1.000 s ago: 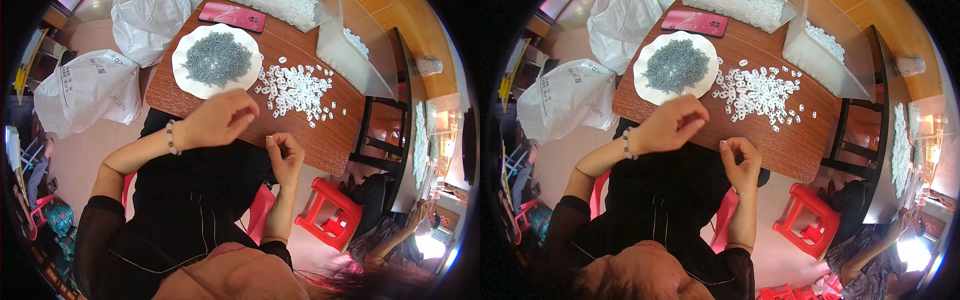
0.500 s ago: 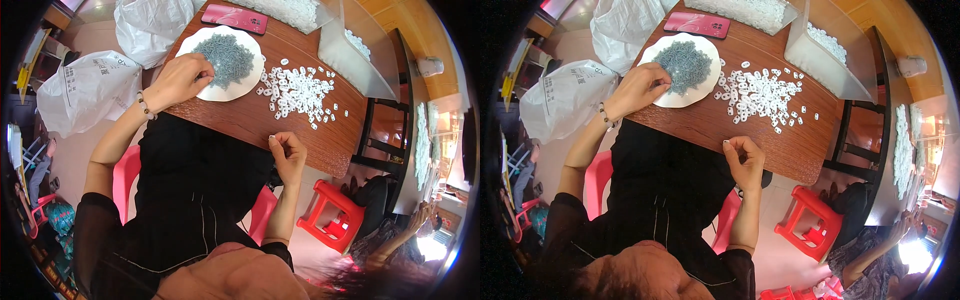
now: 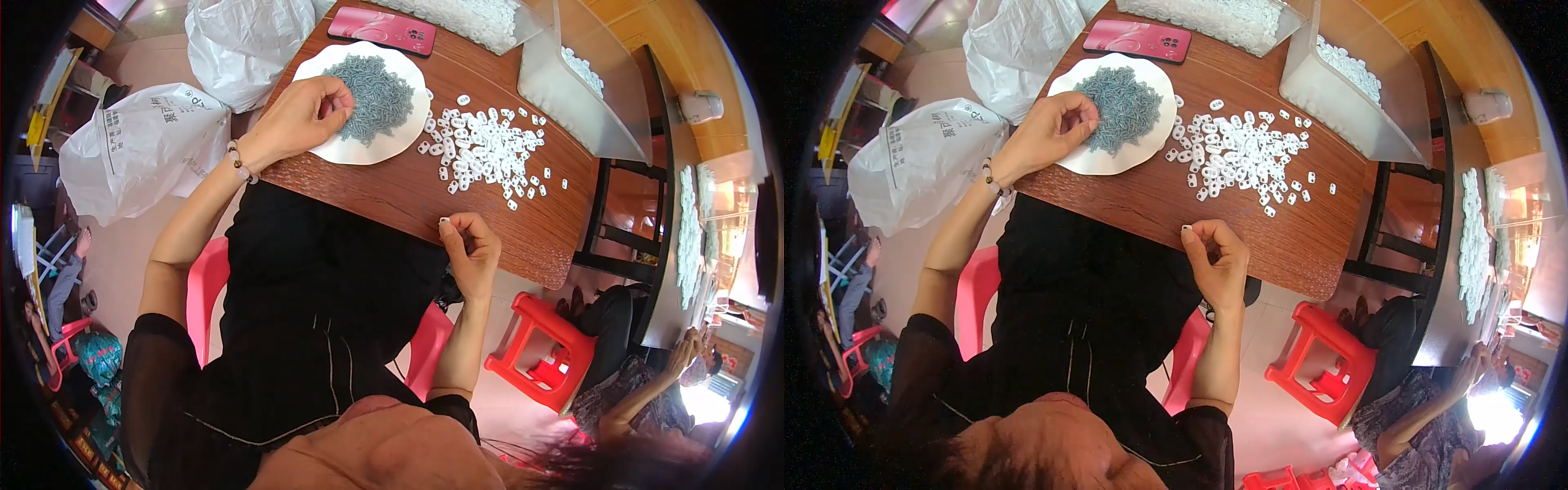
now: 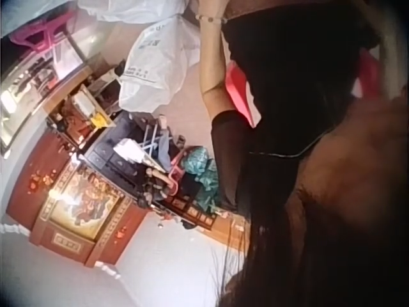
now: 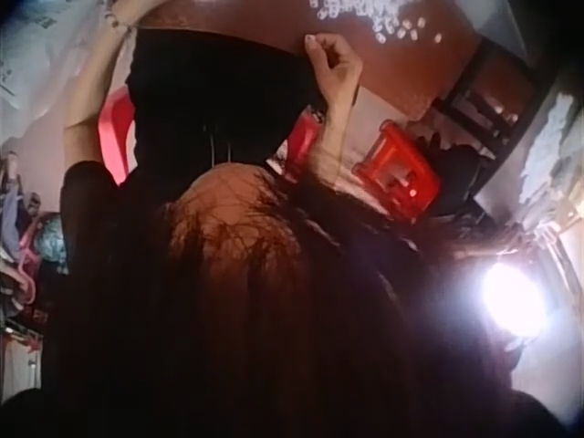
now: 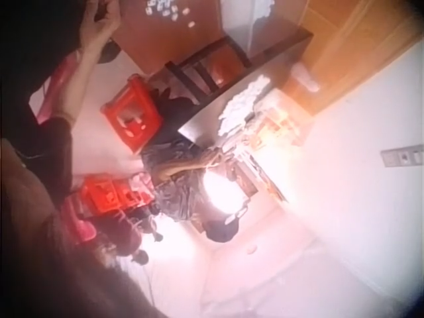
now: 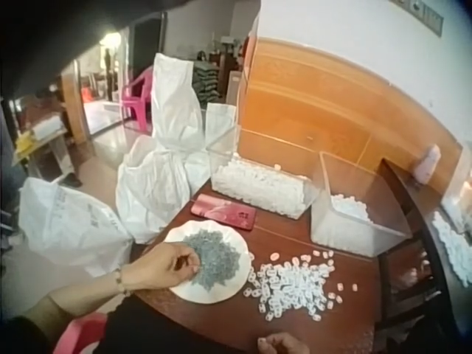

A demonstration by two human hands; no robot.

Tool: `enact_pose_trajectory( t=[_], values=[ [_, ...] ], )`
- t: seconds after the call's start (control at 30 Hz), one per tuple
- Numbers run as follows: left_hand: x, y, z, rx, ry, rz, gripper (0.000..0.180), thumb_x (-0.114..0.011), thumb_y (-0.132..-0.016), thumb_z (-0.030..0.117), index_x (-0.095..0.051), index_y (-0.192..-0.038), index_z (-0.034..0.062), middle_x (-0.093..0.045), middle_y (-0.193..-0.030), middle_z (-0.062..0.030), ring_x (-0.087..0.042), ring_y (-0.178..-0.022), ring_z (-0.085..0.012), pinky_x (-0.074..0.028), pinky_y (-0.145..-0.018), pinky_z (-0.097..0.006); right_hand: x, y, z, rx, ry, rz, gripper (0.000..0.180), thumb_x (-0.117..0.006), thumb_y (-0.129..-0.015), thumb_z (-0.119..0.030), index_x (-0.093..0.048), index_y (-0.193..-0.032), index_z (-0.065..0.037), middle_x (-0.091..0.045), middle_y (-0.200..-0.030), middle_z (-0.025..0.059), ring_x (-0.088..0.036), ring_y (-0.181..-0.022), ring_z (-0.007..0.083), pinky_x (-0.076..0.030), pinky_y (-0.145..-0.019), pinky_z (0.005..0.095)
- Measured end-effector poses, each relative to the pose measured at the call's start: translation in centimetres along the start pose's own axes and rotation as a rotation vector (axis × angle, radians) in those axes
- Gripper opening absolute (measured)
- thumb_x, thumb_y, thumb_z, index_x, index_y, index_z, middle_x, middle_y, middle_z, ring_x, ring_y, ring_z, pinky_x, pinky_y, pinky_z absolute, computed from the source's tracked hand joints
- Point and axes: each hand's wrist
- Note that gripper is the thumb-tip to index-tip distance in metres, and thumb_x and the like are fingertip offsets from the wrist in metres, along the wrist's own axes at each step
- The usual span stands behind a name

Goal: Assembling small white plastic components by inserting tiny grey beads into them by hand.

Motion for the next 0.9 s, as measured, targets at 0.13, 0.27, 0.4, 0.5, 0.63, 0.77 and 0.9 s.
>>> enact_pose_trajectory(
  t=[0.13, 0.27, 0.4, 0.5, 0.63, 0.77, 0.9],
  values=[
    [0.0, 0.1, 0.0, -0.033, -0.001, 0.085, 0.010, -0.063, -0.081, 0.005, -0.062, -0.089, 0.0006, -0.053, -0.080, -0.0004, -0.044, -0.066, -0.0063, -0.036, -0.056, -0.023, -0.1, 0.0, -0.2, -0.007, 0.012, -0.006, 0.009, -0.067, -0.086, -0.008, -0.062, -0.083, -0.001, -0.054, -0.066, -0.0070, -0.043, -0.059, 0.0001, -0.034, -0.053, 0.0167],
    [0.5, 0.3, 1.0, -0.141, -0.144, 0.008, 0.017, -0.066, -0.078, 0.008, -0.064, -0.095, 0.0037, -0.056, -0.088, -0.0041, -0.050, -0.072, -0.0131, -0.041, -0.060, -0.026, 0.0, 0.0, -0.3, 0.001, 0.022, -0.002, 0.010, -0.067, -0.086, -0.008, -0.062, -0.083, -0.001, -0.054, -0.066, -0.0065, -0.044, -0.059, 0.0001, -0.034, -0.053, 0.0166],
    [0.1, 0.7, 0.7, -0.182, -0.281, -0.044, 0.017, -0.067, -0.078, 0.010, -0.065, -0.094, 0.0040, -0.058, -0.089, -0.0070, -0.054, -0.077, -0.0196, -0.045, -0.063, -0.030, -0.1, 0.0, -0.4, 0.008, 0.027, -0.003, 0.010, -0.067, -0.086, -0.009, -0.062, -0.083, -0.001, -0.055, -0.066, -0.0063, -0.045, -0.059, 0.0001, -0.034, -0.053, 0.0166],
    [-0.2, 0.5, 0.2, -0.248, -0.340, -0.014, 0.014, -0.067, -0.079, 0.011, -0.066, -0.090, 0.0026, -0.059, -0.088, -0.0081, -0.056, -0.080, -0.0213, -0.046, -0.064, -0.031, 0.1, -0.1, -0.2, -0.004, 0.036, -0.017, 0.010, -0.067, -0.086, -0.009, -0.062, -0.082, -0.001, -0.055, -0.065, -0.0064, -0.045, -0.059, 0.0002, -0.035, -0.053, 0.0167],
    [-0.3, 0.3, 0.3, -0.274, -0.347, 0.020, 0.010, -0.066, -0.080, 0.010, -0.066, -0.085, 0.0018, -0.059, -0.082, -0.0079, -0.056, -0.074, -0.0206, -0.044, -0.061, -0.031, 0.1, -0.1, -0.1, 0.002, 0.029, -0.019, 0.010, -0.067, -0.086, -0.009, -0.062, -0.082, -0.002, -0.055, -0.065, -0.0063, -0.045, -0.058, 0.0002, -0.035, -0.053, 0.0169],
    [-0.1, 0.4, 0.6, -0.124, -0.100, 0.021, 0.010, -0.066, -0.081, 0.010, -0.065, -0.085, 0.0011, -0.058, -0.077, -0.0066, -0.052, -0.066, -0.0155, -0.040, -0.057, -0.028, 0.1, -0.1, 0.0, 0.006, 0.026, -0.020, 0.010, -0.067, -0.086, -0.009, -0.062, -0.082, -0.002, -0.055, -0.065, -0.0062, -0.045, -0.058, 0.0002, -0.035, -0.053, 0.0169],
    [0.0, 0.5, 0.5, 0.045, 0.031, 0.004, 0.011, -0.066, -0.081, 0.011, -0.065, -0.086, 0.0009, -0.058, -0.076, -0.0056, -0.049, -0.065, -0.0123, -0.039, -0.057, -0.027, 0.0, -0.1, -0.2, -0.007, 0.021, -0.025, 0.010, -0.067, -0.086, -0.009, -0.062, -0.082, -0.002, -0.055, -0.065, -0.0063, -0.045, -0.059, 0.0002, -0.035, -0.053, 0.0169]
  ],
)
Point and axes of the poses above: each hand's wrist, its own y-axis away from the middle knuckle, its own x-axis out of the back of the hand, z = x × y
